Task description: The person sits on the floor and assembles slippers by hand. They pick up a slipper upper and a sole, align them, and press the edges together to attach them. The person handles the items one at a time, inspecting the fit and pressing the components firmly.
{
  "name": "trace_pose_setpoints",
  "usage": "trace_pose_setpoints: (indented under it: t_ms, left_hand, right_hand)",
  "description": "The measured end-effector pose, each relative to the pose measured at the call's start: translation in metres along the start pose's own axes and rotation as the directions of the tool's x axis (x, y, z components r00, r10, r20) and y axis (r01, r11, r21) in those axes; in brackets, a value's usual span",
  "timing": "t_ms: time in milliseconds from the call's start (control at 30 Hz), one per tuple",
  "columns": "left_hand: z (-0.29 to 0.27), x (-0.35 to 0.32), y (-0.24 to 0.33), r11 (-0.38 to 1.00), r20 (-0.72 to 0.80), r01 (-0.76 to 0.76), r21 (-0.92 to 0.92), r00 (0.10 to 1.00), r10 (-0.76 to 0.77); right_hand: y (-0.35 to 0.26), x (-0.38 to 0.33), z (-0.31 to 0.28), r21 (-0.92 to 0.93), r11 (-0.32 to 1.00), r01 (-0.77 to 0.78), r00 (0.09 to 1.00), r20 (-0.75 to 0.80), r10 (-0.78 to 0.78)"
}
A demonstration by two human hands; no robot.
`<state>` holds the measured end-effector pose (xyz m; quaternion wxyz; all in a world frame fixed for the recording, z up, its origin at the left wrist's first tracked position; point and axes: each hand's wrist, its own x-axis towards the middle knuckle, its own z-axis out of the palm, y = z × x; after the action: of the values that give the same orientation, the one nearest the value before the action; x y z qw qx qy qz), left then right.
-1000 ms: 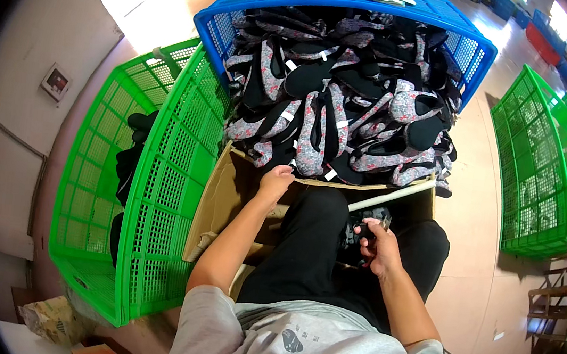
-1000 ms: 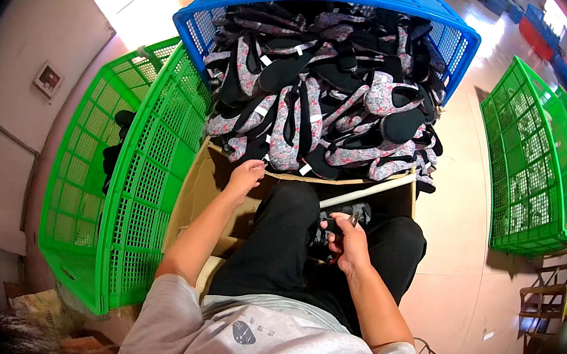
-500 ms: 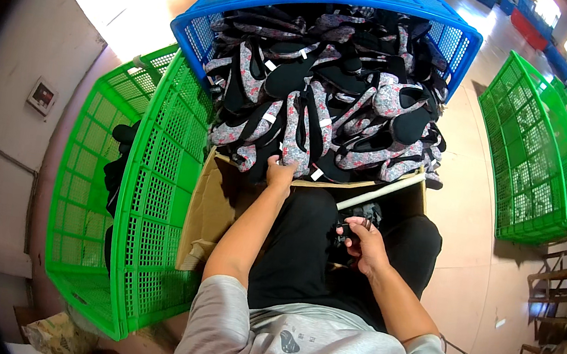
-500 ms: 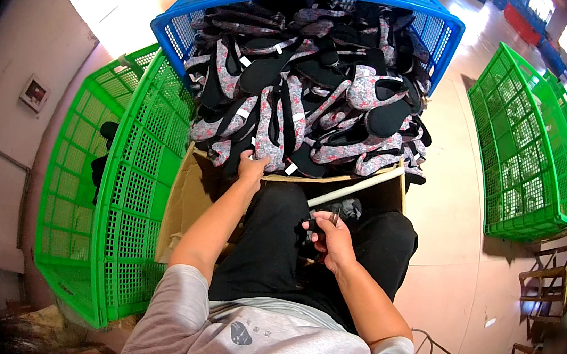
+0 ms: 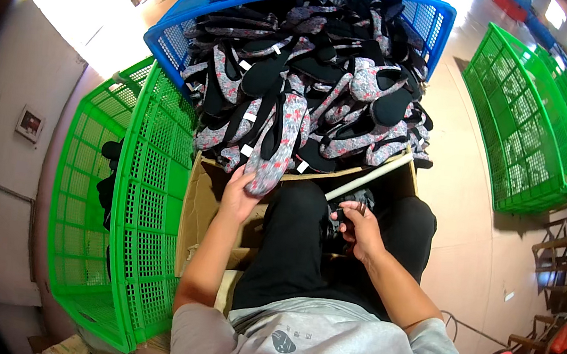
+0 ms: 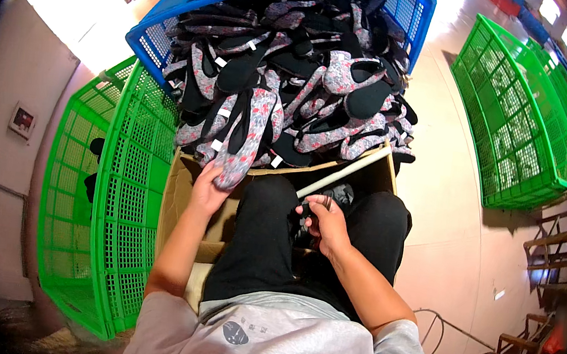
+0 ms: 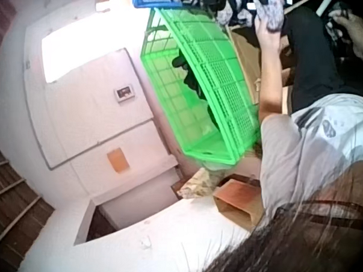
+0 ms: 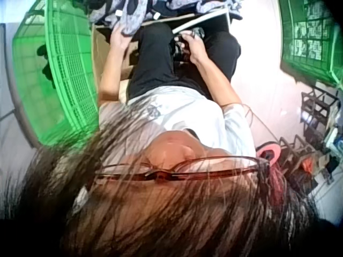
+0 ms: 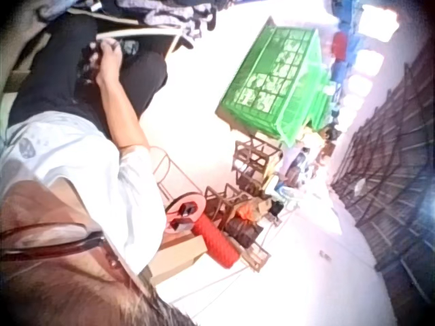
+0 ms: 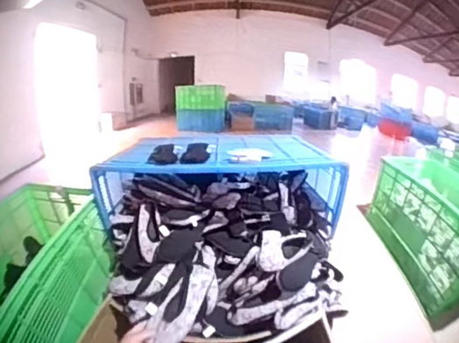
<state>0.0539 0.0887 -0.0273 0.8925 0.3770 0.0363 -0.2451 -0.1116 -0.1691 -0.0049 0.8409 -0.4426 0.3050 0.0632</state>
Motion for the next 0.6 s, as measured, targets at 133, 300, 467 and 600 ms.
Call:
trace_pose_setpoints:
  t_ms: [133,300,467,600]
  left_hand:
    - [-0.006,-0.077,0.018,0.978,0.009,0.067,0.200,0.997,-0.071]
    - [-0.020,-0.158,0.015,0.906,-0.015,0.235,0.353,0.969,-0.246]
    - [-0.025,-0.184,0.015,0.811,0.042,0.360,0.462,0.904,-0.425]
    - [-0.027,-0.184,0.032,0.710,0.069,0.395,0.583,0.847,-0.527]
  right_hand:
    - [-0.007,-0.003,-0.003,0.064,0.993,0.095,0.993,-0.071,-0.090]
    - [-0.007,-0.003,0.001,-0.090,0.979,0.181,0.982,-0.037,-0.185]
    - [-0.002,-0.006,0.000,-0.350,0.936,0.045,0.995,0.097,-0.011]
    - [-0.004,-0.015,0.010,-0.374,0.926,0.050,0.984,0.175,0.018]
